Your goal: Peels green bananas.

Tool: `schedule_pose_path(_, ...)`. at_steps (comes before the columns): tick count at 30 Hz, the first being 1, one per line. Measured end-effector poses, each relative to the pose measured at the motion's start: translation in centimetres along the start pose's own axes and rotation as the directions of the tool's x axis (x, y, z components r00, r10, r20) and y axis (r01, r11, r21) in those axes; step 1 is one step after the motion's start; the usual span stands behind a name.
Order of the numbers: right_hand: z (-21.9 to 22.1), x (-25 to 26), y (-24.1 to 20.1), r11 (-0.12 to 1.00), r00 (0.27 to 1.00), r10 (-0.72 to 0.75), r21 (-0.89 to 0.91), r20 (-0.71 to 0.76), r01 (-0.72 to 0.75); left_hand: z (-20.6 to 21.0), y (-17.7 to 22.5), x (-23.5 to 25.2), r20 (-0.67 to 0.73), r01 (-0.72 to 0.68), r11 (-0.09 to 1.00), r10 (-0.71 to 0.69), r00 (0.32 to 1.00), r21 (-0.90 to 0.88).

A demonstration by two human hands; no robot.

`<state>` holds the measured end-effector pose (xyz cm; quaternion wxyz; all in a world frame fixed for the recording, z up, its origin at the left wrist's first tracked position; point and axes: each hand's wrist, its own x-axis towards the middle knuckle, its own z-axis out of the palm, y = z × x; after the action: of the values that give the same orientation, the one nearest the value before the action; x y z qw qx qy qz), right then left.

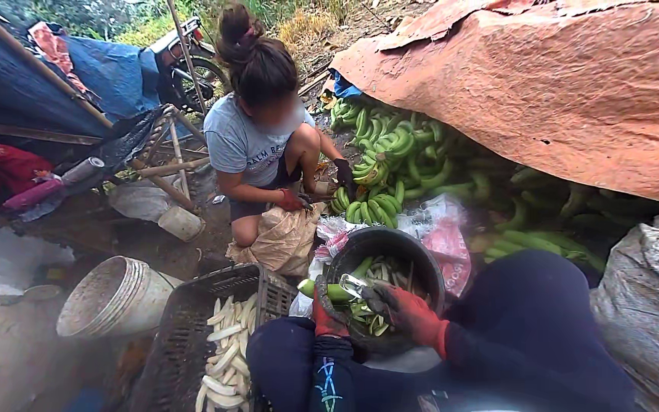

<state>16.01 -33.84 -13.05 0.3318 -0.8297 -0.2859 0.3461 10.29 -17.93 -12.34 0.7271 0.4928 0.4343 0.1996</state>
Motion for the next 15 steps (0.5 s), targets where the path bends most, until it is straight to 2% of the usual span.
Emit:
schedule_pose_path(1, 0.6, -0.2, -0.5, 0.999, 1.000, 0.023, -0.047, 0.005, -0.023, 0.5, 0.3, -0.2, -0.043, 0.034, 0.999, -0.035, 0.998, -0.021)
schedule_pose_path(3, 1.7, -0.3, -1.3, 0.991, 0.996, 0.093, -0.094, 0.008, -0.091, -0.3, -1.0, 0.6, -0.012, -0.022, 0.997, 0.021, 1.000, -0.071)
schedule_pose_path(5, 2.2, 0.1, -1.6, 0.988, 0.989, 0.146, -0.058, 0.004, -0.146, -0.2, -1.6, 0.6, -0.024, -0.045, 0.998, 0.044, 0.999, -0.040)
schedule_pose_path(7, 2.1, 1.5, -0.8, 0.982, 0.986, 0.166, 0.090, 0.025, -0.168, 0.2, -1.5, 0.1, -0.016, 0.001, 1.000, -0.001, 1.000, -0.010)
schedule_pose_path(9, 1.6, 3.3, 0.7, 0.959, 0.986, 0.153, 0.231, 0.065, -0.164, -0.5, -2.8, 1.5, 0.020, -0.017, 1.000, 0.017, 1.000, 0.020)
schedule_pose_path(13, -1.7, 5.2, 1.9, 0.927, 0.975, 0.209, 0.304, 0.069, -0.220, -2.0, -3.1, 3.3, 0.064, -0.101, 0.993, 0.097, 0.993, 0.054)
schedule_pose_path(15, -2.1, 6.1, 2.3, 0.825, 0.971, 0.202, 0.512, 0.127, -0.239, -1.8, -1.9, 3.3, 0.054, -0.120, 0.988, 0.115, 0.992, 0.096)
